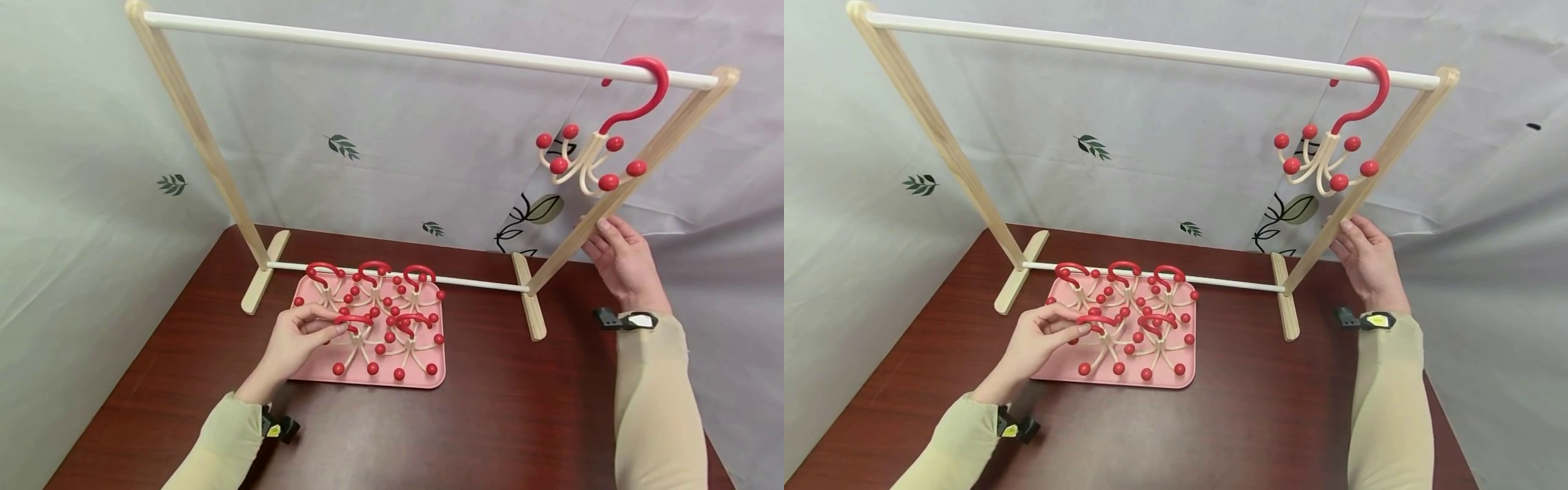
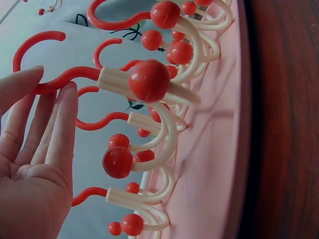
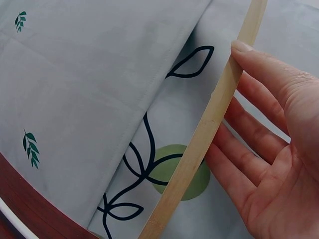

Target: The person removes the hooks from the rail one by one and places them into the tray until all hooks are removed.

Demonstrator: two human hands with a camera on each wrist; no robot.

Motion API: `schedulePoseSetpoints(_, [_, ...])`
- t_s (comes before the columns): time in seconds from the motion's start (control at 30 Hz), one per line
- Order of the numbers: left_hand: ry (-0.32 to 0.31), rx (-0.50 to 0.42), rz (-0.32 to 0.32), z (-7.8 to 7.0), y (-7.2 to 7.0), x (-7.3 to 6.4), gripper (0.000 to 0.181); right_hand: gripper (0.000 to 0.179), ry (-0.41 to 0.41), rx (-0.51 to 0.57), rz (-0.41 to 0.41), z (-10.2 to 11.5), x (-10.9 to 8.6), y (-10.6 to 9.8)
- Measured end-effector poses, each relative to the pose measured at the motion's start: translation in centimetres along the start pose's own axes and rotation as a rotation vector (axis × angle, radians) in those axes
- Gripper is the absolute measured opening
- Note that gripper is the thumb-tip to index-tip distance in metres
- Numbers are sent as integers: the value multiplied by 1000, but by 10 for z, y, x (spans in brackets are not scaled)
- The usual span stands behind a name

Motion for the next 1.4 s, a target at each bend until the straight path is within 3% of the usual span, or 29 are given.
schedulePoseSetpoints(0.5, [-105, -7, 26, 12, 2, -1, 23, 24, -10, 15, 21, 0, 0, -1])
schedulePoseSetpoints(0.73, [-129, -53, 56, 14, 4, 0, 23, 24, -9, 26, 23, -1, 0, 1])
schedulePoseSetpoints(1.1, [-159, -47, 58, 18, 3, 2, 28, 22, -10, -2, 13, 0, 0, 2])
schedulePoseSetpoints(1.23, [-151, -26, 72, 15, 1, 3, 34, 23, -8, 4, 14, 0, 1, 2])
schedulePoseSetpoints(1.4, [-78, -31, 90, 4, -3, 7, 42, 23, -3, 7, 9, 0, 0, 1])
Point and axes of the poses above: each hand's wrist, its own x-axis towards the middle knuckle, its own y-axis out of the palm, z = x × y, the point moved 2 cm from there along x, towards the middle knuckle, and after that the axes turned 1 degree about -z, right-handed, at the moved point
